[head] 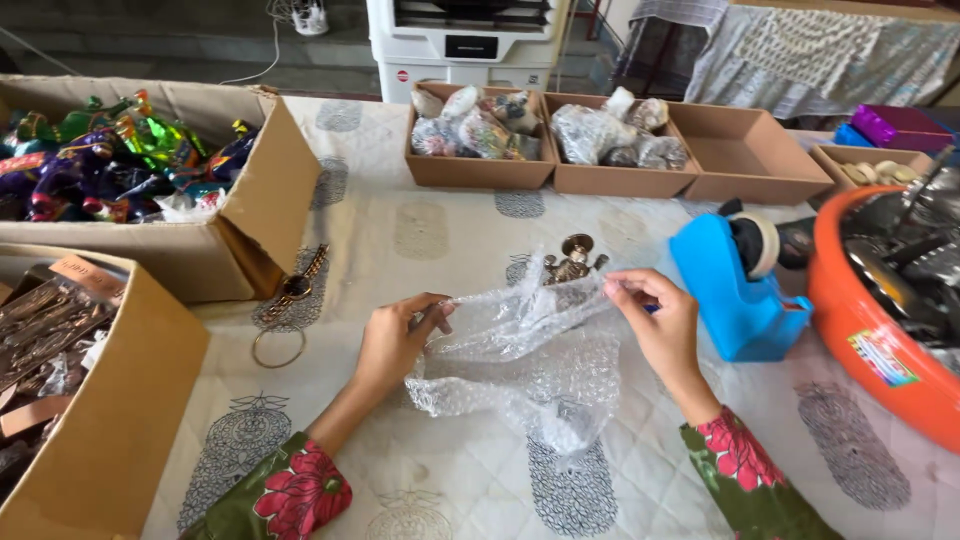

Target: Wrap small metal figurines in bubble wrap and secure them with tape for packaging.

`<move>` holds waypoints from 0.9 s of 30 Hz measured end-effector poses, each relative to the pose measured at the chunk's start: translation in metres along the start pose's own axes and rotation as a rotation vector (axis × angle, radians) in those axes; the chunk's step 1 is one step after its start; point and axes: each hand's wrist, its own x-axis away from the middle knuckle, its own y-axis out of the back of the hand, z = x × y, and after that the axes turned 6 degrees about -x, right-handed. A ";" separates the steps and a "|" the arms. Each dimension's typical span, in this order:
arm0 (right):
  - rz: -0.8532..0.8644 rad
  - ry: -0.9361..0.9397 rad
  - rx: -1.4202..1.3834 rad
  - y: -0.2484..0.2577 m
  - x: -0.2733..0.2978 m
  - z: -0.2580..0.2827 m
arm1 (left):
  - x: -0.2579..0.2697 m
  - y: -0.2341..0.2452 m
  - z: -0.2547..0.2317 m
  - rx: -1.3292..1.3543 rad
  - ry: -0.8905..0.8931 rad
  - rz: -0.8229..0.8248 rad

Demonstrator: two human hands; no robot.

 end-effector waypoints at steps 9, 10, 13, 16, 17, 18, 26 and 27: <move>-0.043 0.130 0.136 -0.006 0.016 0.007 | 0.003 0.008 0.001 -0.109 -0.021 -0.040; -0.041 0.127 0.134 -0.005 0.016 0.007 | 0.002 0.006 0.005 -0.111 -0.017 -0.040; -0.050 0.054 0.096 -0.005 0.017 0.007 | 0.002 0.003 0.011 -0.078 -0.062 -0.044; -0.039 0.043 0.028 -0.004 0.018 0.007 | 0.002 0.005 0.006 -0.075 -0.014 -0.020; -0.041 0.029 0.041 -0.003 0.018 0.006 | 0.002 0.006 0.004 -0.035 0.022 0.004; -0.042 0.015 0.054 -0.003 0.018 0.006 | 0.002 0.008 0.003 0.004 0.059 0.027; -0.033 0.004 -0.006 0.004 0.016 0.005 | -0.010 0.003 0.028 0.222 0.059 0.107; -0.035 -0.016 -0.013 0.005 0.016 0.005 | -0.011 0.003 0.031 0.214 0.062 0.107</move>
